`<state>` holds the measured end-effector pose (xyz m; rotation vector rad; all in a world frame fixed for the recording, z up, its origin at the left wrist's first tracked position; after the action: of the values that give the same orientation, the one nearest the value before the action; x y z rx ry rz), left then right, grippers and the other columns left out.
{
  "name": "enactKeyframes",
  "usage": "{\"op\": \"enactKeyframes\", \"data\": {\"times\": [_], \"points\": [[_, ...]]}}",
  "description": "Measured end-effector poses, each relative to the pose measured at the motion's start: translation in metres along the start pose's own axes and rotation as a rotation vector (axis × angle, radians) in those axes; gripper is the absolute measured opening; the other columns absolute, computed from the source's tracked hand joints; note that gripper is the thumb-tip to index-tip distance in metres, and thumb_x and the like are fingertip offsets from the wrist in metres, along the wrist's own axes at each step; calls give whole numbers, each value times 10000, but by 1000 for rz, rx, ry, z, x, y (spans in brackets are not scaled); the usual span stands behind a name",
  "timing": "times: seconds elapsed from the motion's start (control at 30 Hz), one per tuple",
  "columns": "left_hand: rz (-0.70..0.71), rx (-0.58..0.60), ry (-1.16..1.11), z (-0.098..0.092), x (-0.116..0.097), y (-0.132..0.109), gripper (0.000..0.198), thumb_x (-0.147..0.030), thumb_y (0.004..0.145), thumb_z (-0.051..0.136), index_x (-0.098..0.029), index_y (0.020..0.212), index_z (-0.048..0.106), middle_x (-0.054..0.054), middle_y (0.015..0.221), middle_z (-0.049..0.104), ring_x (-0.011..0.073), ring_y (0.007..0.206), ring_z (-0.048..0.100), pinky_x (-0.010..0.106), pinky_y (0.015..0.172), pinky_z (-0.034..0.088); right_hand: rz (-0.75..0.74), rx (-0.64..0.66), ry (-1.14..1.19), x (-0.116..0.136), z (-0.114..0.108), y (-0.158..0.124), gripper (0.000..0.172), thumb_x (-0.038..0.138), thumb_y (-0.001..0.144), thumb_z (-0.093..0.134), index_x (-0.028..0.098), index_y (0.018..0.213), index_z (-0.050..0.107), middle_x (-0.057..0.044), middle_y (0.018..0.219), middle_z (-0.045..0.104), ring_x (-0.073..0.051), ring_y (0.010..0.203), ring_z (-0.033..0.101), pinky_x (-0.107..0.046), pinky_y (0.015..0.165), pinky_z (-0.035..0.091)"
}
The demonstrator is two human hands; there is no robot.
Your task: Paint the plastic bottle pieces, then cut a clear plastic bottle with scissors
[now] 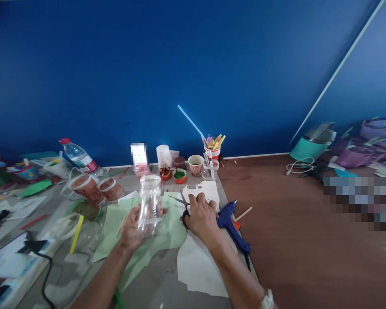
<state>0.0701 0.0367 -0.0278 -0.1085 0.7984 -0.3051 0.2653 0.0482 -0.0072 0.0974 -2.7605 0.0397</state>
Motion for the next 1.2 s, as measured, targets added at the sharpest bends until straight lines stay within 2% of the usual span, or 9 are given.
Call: {"op": "enactKeyframes", "data": {"times": [0.1, 0.27, 0.33, 0.47, 0.57, 0.73, 0.97, 1.1, 1.2], "points": [[-37, 3, 84, -3, 4, 2, 367, -429, 744, 712, -131, 959, 714, 96, 898, 758, 240, 839, 710, 315, 766, 539, -7, 1, -52, -1, 2, -2, 552, 291, 733, 630, 170, 1262, 525, -143, 1144, 514, -308, 1083, 539, -413, 929, 238], [236, 54, 206, 9, -4, 7, 468, -349, 708, 779, -213, 1131, 633, 70, 1073, 715, 232, 1016, 658, 297, 865, 497, 23, -57, -131, -4, 3, -2, 588, 201, 737, 589, 160, 1313, 481, -156, 1141, 515, -304, 1046, 553, -406, 896, 236], [257, 60, 204, 13, -3, 8, 541, -319, 703, 786, -250, 1199, 581, 55, 1100, 698, 229, 1049, 642, 316, 895, 486, 38, -54, -142, -5, 3, -2, 595, 187, 734, 590, 149, 1317, 472, -156, 1133, 526, -291, 992, 579, -400, 889, 237], [225, -5, 167, 11, -3, 8, 375, -302, 704, 785, -226, 1036, 628, 17, 903, 715, 198, 903, 680, 298, 814, 512, 38, -3, -147, -4, 4, 0, 389, 208, 764, 567, 162, 1150, 587, -123, 1052, 582, -280, 951, 604, -418, 916, 213], [189, -39, 141, 11, -4, 5, 333, -324, 712, 773, -186, 983, 638, 48, 917, 720, 201, 839, 688, 306, 769, 522, 20, 5, -164, -3, 3, 0, 313, 252, 768, 572, 185, 1070, 623, -122, 1070, 581, -294, 991, 592, -433, 924, 207], [134, -44, 130, 15, -4, 3, 351, -346, 713, 760, -151, 984, 652, 92, 968, 725, 245, 903, 688, 336, 790, 526, -11, 28, -153, -4, 5, -2, 403, 309, 730, 618, 188, 1114, 612, -127, 1093, 569, -303, 1019, 571, -445, 943, 199], [108, 2, 109, 14, 1, 5, 305, -313, 708, 760, -154, 949, 661, 94, 964, 733, 264, 946, 685, 351, 821, 528, 15, -75, -177, -3, 0, -3, 606, 237, 725, 606, 172, 1318, 499, -176, 1210, 516, -317, 1098, 514, -461, 977, 167], [112, 16, 110, 14, 3, 6, 276, -295, 720, 751, -151, 938, 662, 100, 967, 734, 273, 945, 687, 372, 823, 531, -24, 55, -127, -4, 6, 1, 575, 293, 710, 627, 193, 1271, 551, -141, 1082, 574, -308, 1036, 539, -419, 911, 256], [118, 22, 125, 16, 2, 6, 285, -309, 717, 756, -144, 933, 669, 106, 967, 734, 278, 933, 688, 384, 818, 535, -49, 152, -85, -8, 8, 3, 617, 346, 673, 664, 208, 1267, 568, -134, 1112, 594, -317, 1073, 533, -439, 953, 250]]}}
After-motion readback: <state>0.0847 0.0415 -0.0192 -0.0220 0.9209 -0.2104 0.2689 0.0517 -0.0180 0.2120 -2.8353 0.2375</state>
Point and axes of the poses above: each hand's wrist, its own y-axis towards the middle knuckle, its own z-axis out of the palm, x = y × z, the point moved 6 cm from there along y, towards the middle knuckle
